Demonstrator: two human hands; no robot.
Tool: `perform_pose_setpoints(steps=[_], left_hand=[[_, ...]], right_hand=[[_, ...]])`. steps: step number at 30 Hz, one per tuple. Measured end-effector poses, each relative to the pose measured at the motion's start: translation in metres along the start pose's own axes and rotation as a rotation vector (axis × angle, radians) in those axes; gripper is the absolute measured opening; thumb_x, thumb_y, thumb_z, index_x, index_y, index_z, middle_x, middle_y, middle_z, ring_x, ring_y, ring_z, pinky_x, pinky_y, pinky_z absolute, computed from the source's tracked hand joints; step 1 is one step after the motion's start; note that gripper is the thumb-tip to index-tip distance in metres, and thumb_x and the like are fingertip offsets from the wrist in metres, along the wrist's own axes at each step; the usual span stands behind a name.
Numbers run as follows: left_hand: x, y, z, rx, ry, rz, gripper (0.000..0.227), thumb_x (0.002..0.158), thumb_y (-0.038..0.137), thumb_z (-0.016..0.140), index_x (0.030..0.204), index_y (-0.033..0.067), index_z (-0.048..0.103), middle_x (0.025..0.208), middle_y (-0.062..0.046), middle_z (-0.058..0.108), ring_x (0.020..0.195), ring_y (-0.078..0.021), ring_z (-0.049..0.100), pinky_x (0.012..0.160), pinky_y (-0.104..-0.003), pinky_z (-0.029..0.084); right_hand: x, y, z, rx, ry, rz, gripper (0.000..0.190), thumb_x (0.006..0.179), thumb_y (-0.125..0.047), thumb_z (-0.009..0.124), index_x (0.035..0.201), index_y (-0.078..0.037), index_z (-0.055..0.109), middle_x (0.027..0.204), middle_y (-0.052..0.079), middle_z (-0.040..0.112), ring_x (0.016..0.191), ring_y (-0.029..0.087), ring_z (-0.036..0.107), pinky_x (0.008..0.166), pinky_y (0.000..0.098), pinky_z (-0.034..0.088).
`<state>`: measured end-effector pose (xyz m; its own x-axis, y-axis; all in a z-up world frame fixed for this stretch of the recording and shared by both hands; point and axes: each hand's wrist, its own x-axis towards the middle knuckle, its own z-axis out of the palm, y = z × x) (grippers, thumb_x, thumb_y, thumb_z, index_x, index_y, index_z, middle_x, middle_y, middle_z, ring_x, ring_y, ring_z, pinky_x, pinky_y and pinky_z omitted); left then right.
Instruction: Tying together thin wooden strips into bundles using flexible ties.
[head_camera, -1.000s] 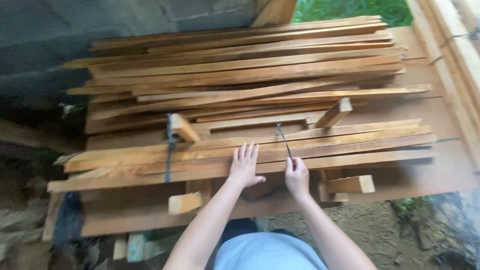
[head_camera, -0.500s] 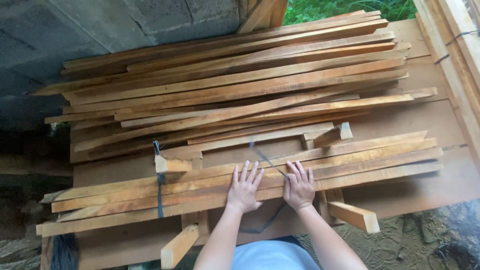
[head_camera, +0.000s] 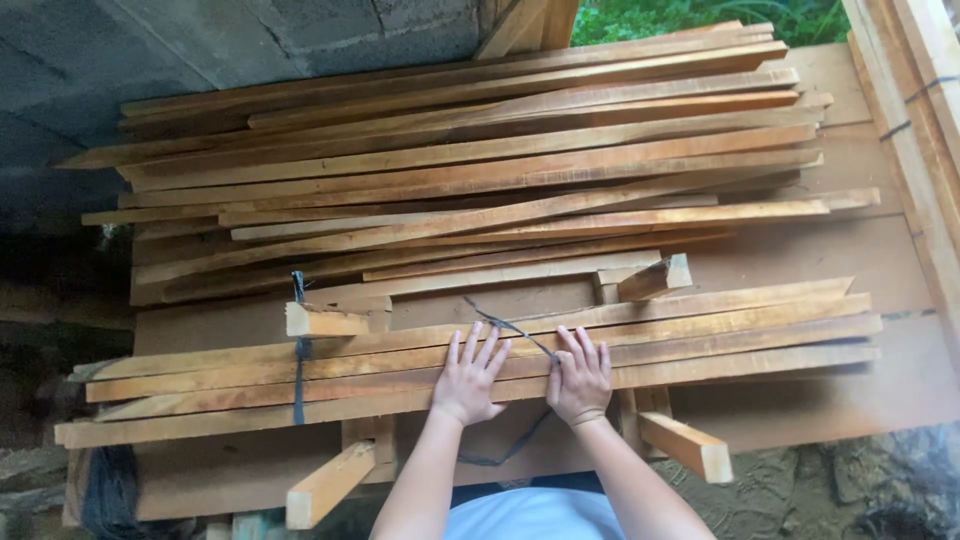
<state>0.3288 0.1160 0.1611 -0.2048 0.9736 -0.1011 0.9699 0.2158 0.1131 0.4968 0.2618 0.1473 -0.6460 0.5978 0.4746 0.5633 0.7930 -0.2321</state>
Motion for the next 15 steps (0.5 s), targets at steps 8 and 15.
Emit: perform_pose_setpoints(steps=[8,15], left_hand=[[-0.002,0.001,0.016,0.046,0.035,-0.007,0.122,0.051,0.068,0.083,0.155,0.0219,0.04,0.163,-0.01,0.037,0.153,-0.0409,0.025,0.122,-0.066,0.017],[-0.002,0.0,0.021,0.059,0.053,-0.009,0.122,0.052,0.068,0.081,0.157,0.023,0.037,0.162,-0.01,0.038,0.153,-0.0403,0.025,0.123,-0.066,0.017]], right_hand=[[-0.005,0.005,0.0,0.021,-0.018,-0.015,0.007,0.093,-0.03,0.052,0.095,-0.025,0.057,0.145,-0.009,0.061,0.137,0.021,0.054,0.12,0.0495,0.026],[-0.002,0.003,-0.004,0.024,0.025,-0.043,0.008,0.095,-0.031,0.052,0.095,-0.025,0.058,0.141,-0.011,0.064,0.133,0.021,0.058,0.118,0.0494,0.031]])
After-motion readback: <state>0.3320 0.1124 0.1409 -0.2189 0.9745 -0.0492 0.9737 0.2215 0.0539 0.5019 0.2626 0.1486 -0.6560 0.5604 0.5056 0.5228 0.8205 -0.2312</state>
